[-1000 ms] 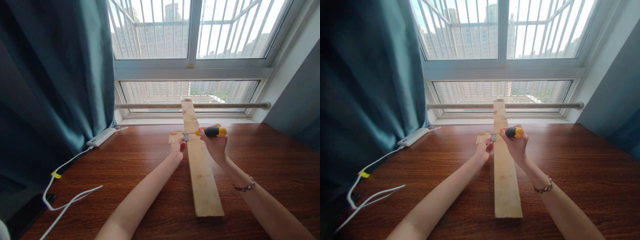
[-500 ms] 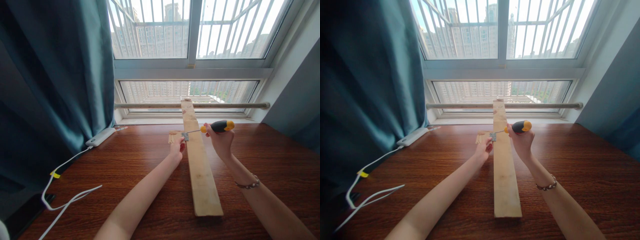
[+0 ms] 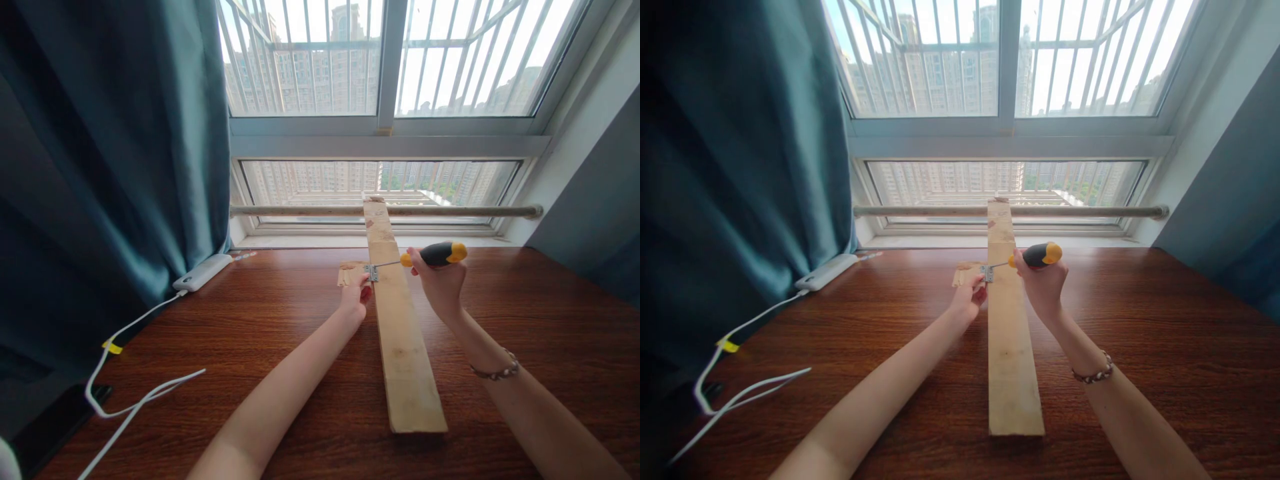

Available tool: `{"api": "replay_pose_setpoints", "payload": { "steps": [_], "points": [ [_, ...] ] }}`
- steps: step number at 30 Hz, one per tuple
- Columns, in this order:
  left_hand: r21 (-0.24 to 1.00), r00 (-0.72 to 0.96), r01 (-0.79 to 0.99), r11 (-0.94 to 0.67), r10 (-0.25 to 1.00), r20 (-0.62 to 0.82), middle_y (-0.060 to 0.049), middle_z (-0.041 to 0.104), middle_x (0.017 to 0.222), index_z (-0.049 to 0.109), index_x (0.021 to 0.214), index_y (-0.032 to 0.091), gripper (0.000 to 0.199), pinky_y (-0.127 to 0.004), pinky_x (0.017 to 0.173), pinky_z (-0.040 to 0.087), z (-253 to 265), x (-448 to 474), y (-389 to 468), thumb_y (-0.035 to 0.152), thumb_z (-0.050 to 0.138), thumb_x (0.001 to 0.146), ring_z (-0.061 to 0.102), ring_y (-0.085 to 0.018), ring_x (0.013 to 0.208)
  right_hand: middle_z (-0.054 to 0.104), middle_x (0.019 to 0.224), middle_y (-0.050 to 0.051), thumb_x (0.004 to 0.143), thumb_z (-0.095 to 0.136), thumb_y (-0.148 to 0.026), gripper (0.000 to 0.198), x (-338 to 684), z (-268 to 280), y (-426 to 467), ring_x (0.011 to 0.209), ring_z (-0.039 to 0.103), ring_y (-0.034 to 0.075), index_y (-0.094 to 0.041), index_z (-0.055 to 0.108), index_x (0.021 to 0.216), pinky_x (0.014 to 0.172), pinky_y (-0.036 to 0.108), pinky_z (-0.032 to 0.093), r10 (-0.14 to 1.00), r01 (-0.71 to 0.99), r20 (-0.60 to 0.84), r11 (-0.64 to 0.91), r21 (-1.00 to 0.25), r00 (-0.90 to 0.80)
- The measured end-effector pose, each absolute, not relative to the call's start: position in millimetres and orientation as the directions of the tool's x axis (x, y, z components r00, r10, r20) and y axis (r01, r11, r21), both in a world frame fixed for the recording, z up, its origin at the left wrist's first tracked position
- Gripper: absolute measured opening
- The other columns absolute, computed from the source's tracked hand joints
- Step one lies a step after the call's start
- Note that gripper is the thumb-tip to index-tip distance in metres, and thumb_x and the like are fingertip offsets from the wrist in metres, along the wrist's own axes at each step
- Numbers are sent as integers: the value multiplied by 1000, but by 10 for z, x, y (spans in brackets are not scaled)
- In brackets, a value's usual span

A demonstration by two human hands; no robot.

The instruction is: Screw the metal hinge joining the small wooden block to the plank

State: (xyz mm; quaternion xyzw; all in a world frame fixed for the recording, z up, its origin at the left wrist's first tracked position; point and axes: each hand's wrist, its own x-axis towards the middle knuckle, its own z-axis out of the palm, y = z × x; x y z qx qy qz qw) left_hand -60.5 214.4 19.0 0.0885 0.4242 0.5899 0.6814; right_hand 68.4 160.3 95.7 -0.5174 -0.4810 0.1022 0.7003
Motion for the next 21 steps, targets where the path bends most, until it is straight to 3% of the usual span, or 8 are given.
{"api": "replay_pose_setpoints", "payload": {
  "steps": [8,21],
  "points": [
    [590,-16,-751,297,884,-466,0,62,61,59,70,13,10,-15,41,41,196,-602,2141,5,65,70,52,-6,43,67,68,1,68,73,-39,28,637,922,1562,55,62,15,-17,57,72,51,25,52,591,416,664,518,-748,458],
    [613,-34,-729,305,878,-477,0,62,60,60,72,13,10,-16,41,40,225,-608,2126,6,66,69,52,-7,44,62,50,3,70,69,-40,28,708,1037,1482,44,58,15,-13,67,63,42,23,45,638,481,608,392,-784,472]
  ]
}}
